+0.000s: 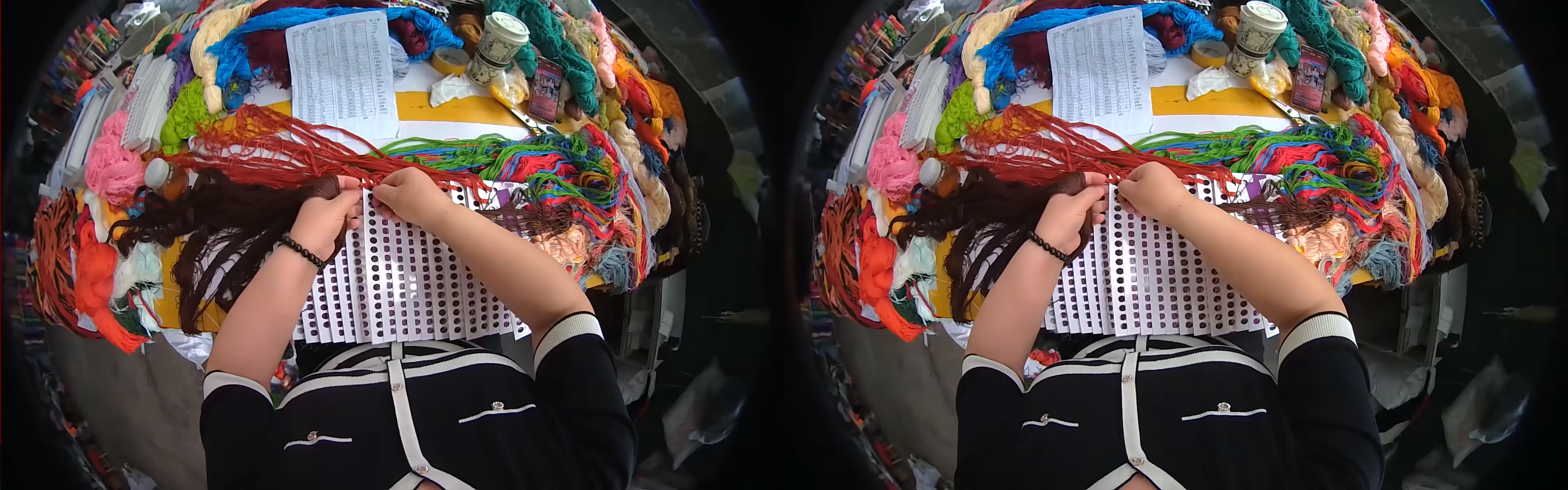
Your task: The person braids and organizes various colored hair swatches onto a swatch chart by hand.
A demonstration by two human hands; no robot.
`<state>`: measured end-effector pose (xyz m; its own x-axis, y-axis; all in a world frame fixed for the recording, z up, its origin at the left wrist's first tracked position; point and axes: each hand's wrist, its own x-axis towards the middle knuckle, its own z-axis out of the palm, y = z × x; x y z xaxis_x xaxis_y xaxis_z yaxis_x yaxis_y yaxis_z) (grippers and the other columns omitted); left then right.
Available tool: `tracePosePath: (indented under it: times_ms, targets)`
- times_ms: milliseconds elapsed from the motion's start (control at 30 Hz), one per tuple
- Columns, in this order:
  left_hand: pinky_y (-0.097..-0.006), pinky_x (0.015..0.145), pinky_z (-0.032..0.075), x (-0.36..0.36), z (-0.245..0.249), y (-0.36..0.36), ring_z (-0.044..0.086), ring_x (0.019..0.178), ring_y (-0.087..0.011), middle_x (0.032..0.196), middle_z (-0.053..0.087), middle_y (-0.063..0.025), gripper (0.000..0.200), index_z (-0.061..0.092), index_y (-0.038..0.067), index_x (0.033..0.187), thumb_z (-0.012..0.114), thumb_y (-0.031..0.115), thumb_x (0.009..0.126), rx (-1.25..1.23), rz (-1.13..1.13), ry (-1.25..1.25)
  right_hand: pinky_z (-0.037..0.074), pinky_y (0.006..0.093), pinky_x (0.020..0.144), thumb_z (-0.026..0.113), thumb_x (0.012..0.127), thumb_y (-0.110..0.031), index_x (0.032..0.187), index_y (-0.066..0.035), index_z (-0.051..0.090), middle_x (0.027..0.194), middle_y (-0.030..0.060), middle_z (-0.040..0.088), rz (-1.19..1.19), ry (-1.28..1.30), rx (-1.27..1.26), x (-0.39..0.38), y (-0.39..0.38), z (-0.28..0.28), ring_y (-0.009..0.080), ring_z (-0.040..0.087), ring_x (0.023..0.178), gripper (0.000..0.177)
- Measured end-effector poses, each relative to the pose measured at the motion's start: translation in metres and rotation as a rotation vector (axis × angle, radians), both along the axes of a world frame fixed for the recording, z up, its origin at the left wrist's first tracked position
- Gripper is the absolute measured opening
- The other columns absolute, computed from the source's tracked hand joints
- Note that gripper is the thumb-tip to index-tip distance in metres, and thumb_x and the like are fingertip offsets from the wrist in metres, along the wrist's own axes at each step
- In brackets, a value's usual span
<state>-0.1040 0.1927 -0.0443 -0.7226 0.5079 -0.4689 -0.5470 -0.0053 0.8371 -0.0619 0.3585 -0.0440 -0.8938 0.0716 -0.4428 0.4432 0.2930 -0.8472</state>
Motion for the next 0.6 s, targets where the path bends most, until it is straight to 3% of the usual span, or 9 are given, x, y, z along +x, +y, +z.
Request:
tracePosePath:
  times_ms: [33, 100, 167, 267, 333, 367, 433, 533, 600]
  targets:
    - [-0.0194, 0.058, 0.041, -0.001, -0.004, 0.003, 0.054, 0.069, -0.0084, 0.087, 0.058, -0.0021, 0.02, 0.052, 0.004, 0.103, 0.057, 0.009, 0.085, 0.001, 0.002, -0.004, 0.047, 0.03, 0.057, 0.052, 0.078, -0.018, 0.065, -0.003, 0.065, 0.055, 0.0078, 0.059, -0.054, -0.042, -0.084, -0.001, 0.0, 0.002, 0.0133, 0.056, 0.049, 0.024]
    - [-0.0204, 0.055, 0.043, -0.001, -0.009, 0.009, 0.052, 0.065, -0.0076, 0.08, 0.056, -0.001, 0.019, 0.053, 0.001, 0.099, 0.057, 0.005, 0.082, -0.127, 0.012, 0.219, 0.046, 0.0275, 0.053, 0.052, 0.082, -0.018, 0.069, -0.001, 0.064, 0.057, 0.0059, 0.059, -0.034, -0.055, -0.068, -0.002, 0.0, 0.007, 0.0117, 0.055, 0.05, 0.025]
    - [-0.021, 0.054, 0.044, 0.0, -0.013, 0.012, 0.053, 0.066, -0.0077, 0.084, 0.058, -0.003, 0.02, 0.053, 0.0, 0.1, 0.058, 0.004, 0.081, -0.13, 0.018, 0.232, 0.045, 0.025, 0.048, 0.051, 0.086, -0.017, 0.072, 0.001, 0.062, 0.059, 0.0039, 0.058, -0.017, -0.069, -0.056, -0.004, 0.001, 0.005, 0.01, 0.054, 0.05, 0.026]
    - [-0.0211, 0.055, 0.044, 0.002, -0.011, 0.013, 0.055, 0.066, -0.0082, 0.084, 0.06, -0.0042, 0.022, 0.053, 0.0, 0.101, 0.058, 0.003, 0.08, -0.151, 0.025, 0.264, 0.046, 0.0246, 0.05, 0.049, 0.088, -0.019, 0.073, 0.0, 0.061, 0.059, 0.0036, 0.058, 0.093, -0.026, 0.144, -0.005, -0.001, -0.002, 0.0106, 0.055, 0.052, 0.027]
    - [-0.0232, 0.056, 0.045, -0.001, -0.013, 0.011, 0.056, 0.066, -0.0092, 0.081, 0.062, -0.0043, 0.026, 0.053, 0.002, 0.103, 0.06, 0.004, 0.078, -0.269, -0.063, 0.341, 0.048, 0.0325, 0.059, 0.044, 0.085, -0.023, 0.076, -0.002, 0.063, 0.063, 0.0081, 0.063, 0.158, 0.072, 0.263, -0.002, -0.004, -0.001, 0.0175, 0.06, 0.055, 0.029]
    - [-0.0232, 0.056, 0.045, -0.003, -0.017, 0.009, 0.056, 0.066, -0.0092, 0.081, 0.062, -0.0043, 0.026, 0.053, 0.002, 0.103, 0.06, 0.004, 0.078, -0.27, -0.061, 0.341, 0.048, 0.0325, 0.059, 0.044, 0.085, -0.023, 0.076, -0.002, 0.063, 0.063, 0.0081, 0.063, 0.16, 0.072, 0.262, 0.001, -0.005, 0.0, 0.0175, 0.06, 0.055, 0.029]
    - [-0.0256, 0.058, 0.047, -0.008, -0.03, 0.002, 0.057, 0.063, -0.0109, 0.075, 0.062, -0.0041, 0.031, 0.053, 0.003, 0.106, 0.062, 0.005, 0.076, -0.358, -0.103, 0.52, 0.048, 0.0302, 0.057, 0.046, 0.085, -0.021, 0.089, -0.002, 0.059, 0.066, 0.0068, 0.063, 0.031, 0.034, -0.007, 0.006, -0.005, 0.002, 0.015, 0.059, 0.057, 0.023]
    - [-0.0268, 0.061, 0.047, -0.01, -0.024, -0.011, 0.057, 0.063, -0.0129, 0.074, 0.062, -0.0051, 0.033, 0.053, 0.003, 0.106, 0.063, 0.007, 0.074, -0.546, -0.074, 0.702, 0.043, 0.0226, 0.05, 0.049, 0.089, -0.018, 0.094, -0.003, 0.053, 0.071, 0.0041, 0.059, -0.019, -0.044, -0.147, 0.008, 0.003, 0.006, 0.0084, 0.053, 0.057, 0.016]
    - [-0.0263, 0.062, 0.047, -0.006, -0.017, -0.01, 0.058, 0.063, -0.013, 0.074, 0.061, -0.0053, 0.032, 0.053, 0.004, 0.105, 0.063, 0.007, 0.075, -0.519, -0.074, 0.713, 0.043, 0.0223, 0.05, 0.049, 0.089, -0.017, 0.094, -0.003, 0.052, 0.07, 0.0034, 0.058, -0.029, -0.034, -0.149, 0.009, 0.003, 0.007, 0.0081, 0.052, 0.056, 0.015]
